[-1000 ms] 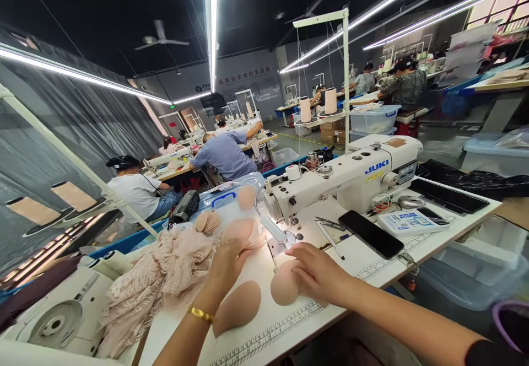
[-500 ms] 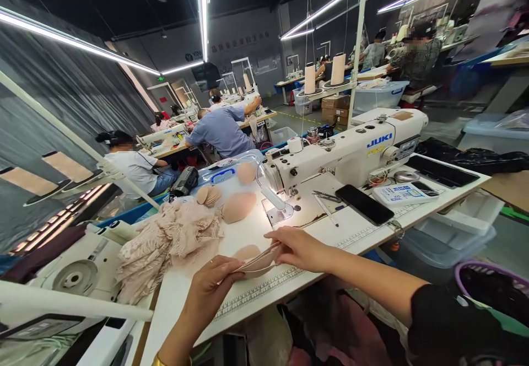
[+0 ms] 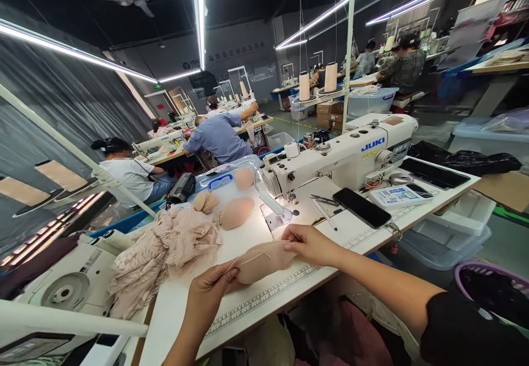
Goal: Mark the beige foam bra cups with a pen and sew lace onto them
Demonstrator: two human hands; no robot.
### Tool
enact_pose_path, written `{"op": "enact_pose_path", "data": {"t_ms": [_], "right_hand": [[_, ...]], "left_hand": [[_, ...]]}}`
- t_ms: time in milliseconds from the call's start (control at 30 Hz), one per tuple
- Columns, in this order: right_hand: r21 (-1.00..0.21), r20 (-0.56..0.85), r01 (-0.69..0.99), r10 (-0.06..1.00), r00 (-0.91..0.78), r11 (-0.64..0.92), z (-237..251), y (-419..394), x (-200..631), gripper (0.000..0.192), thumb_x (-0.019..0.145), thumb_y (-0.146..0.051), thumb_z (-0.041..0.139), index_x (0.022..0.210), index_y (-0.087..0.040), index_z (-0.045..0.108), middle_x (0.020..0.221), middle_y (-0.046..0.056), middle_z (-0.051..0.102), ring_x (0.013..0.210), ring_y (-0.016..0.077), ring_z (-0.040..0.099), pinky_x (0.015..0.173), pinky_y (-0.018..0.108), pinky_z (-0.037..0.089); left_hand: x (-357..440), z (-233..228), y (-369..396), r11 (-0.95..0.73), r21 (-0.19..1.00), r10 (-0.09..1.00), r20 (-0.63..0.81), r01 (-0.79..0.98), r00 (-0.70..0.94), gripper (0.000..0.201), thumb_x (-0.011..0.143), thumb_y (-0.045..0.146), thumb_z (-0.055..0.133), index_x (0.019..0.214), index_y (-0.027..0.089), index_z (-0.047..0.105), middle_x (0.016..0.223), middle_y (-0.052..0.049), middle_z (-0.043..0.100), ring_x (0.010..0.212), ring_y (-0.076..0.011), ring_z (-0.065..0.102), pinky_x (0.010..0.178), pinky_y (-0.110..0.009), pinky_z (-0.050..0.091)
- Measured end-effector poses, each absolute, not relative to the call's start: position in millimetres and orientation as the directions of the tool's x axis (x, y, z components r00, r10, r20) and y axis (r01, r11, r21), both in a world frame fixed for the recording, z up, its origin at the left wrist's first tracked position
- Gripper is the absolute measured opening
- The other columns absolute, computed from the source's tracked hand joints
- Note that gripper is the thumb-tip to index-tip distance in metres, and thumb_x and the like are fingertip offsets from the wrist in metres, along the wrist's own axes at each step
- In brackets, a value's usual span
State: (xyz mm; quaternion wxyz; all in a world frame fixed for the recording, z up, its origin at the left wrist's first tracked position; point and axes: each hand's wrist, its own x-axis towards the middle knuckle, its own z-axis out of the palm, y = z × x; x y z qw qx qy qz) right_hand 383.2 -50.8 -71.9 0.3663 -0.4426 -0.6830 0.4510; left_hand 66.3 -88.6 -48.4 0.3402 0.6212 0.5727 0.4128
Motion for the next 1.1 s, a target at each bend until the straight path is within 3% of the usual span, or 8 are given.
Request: {"op": "enact_pose_path", "data": {"t_ms": [200,300,400,533,800,900,967,1100], "right_hand": [[-0.839,0.106,0.494,0.958,-0.265,0.229,-65.9,-55.5,418.2,0.01,0.085,-0.013,0.067,0.093,-0.019,0.067,0.088,0.005,0.068,0.086,0.024,0.063,0.079,0.036,0.05],[-0.689,0.304,0.595,0.91,-0.282,0.414,-52.1,-66.4,411.5,0.023,0.091,-0.017,0.066,0.114,-0.019,0.067,0.115,0.014,0.068,0.113,0.0317,0.059,0.1,0.048,0.048],[-0.64,0.441,0.469,0.79,-0.425,0.609,-41.4,-76.3,389.4,0.043,0.098,-0.025,0.065,0.14,-0.022,0.056,0.136,0.015,0.061,0.127,0.03,0.056,0.108,0.046,0.047],[-0.663,0.456,0.377,0.748,-0.481,0.647,-41.5,-81.8,361.0,0.014,0.103,-0.023,0.053,0.108,-0.023,0.067,0.102,0.007,0.068,0.095,0.0224,0.064,0.084,0.034,0.05],[-0.843,0.239,0.399,0.916,-0.321,0.36,-51.1,-72.4,356.0,0.014,0.094,-0.026,0.054,0.08,-0.023,0.054,0.077,-0.001,0.06,0.072,0.0178,0.054,0.064,0.028,0.04],[-0.818,0.154,0.512,0.957,-0.244,0.262,-62.8,-63.5,376.7,0.019,0.092,-0.028,0.052,0.074,-0.023,0.047,0.071,-0.001,0.057,0.068,0.0183,0.052,0.061,0.028,0.037],[-0.743,0.122,0.628,0.97,-0.209,0.229,-70.6,-58.5,392.5,0.02,0.09,-0.027,0.051,0.072,-0.023,0.044,0.072,0.0,0.06,0.069,0.0197,0.054,0.062,0.03,0.036],[-0.628,0.139,0.742,0.972,-0.19,0.234,-76.4,-54.9,409.2,0.012,0.093,-0.031,0.05,0.083,-0.024,0.051,0.088,0.005,0.066,0.08,0.0248,0.061,0.069,0.035,0.041]], "left_hand": [[67.3,-39.6,-90.4,-0.053,0.902,0.993,0.093,0.428,-0.072,0.044,0.065,0.06,0.088,0.092,0.026,0.088,0.093,-0.007,0.085,0.086,-0.0311,0.079,0.085,-0.042,0.067],[79.0,-31.6,-95.6,-0.077,0.897,0.997,0.071,0.434,0.03,0.041,0.072,0.059,0.084,0.096,0.027,0.087,0.099,-0.007,0.085,0.091,-0.0312,0.079,0.082,-0.04,0.067],[91.7,-25.6,-102.9,-0.121,0.891,0.989,0.072,0.437,0.127,0.035,0.076,0.056,0.081,0.094,0.027,0.088,0.094,-0.006,0.084,0.087,-0.0291,0.077,0.078,-0.036,0.065],[98.5,-25.7,-111.7,-0.086,0.909,0.992,0.039,0.409,0.123,0.035,0.076,0.058,0.08,0.081,0.023,0.086,0.075,-0.006,0.079,0.074,-0.0253,0.07,0.071,-0.034,0.06],[76.7,-54.7,-107.7,0.113,0.982,0.993,-0.106,0.15,-0.057,0.051,0.07,0.062,0.085,0.091,0.016,0.083,0.074,-0.006,0.074,0.069,-0.019,0.063,0.065,-0.029,0.054],[48.1,-62.7,-100.7,0.103,0.933,0.987,-0.052,0.344,-0.155,0.056,0.076,0.068,0.076,0.099,0.017,0.079,0.084,-0.008,0.076,0.072,-0.0237,0.068,0.064,-0.034,0.055],[28.4,-60.9,-93.1,0.016,0.796,0.952,0.173,0.606,-0.252,0.058,0.075,0.066,0.074,0.11,0.02,0.077,0.101,-0.012,0.078,0.09,-0.0334,0.072,0.076,-0.045,0.059],[19.2,-38.5,-60.6,-0.128,0.496,0.906,0.411,0.859,-0.103,0.057,0.087,0.057,0.062,0.133,0.023,0.065,0.135,-0.015,0.07,0.126,-0.0374,0.064,0.103,-0.055,0.053]]}}
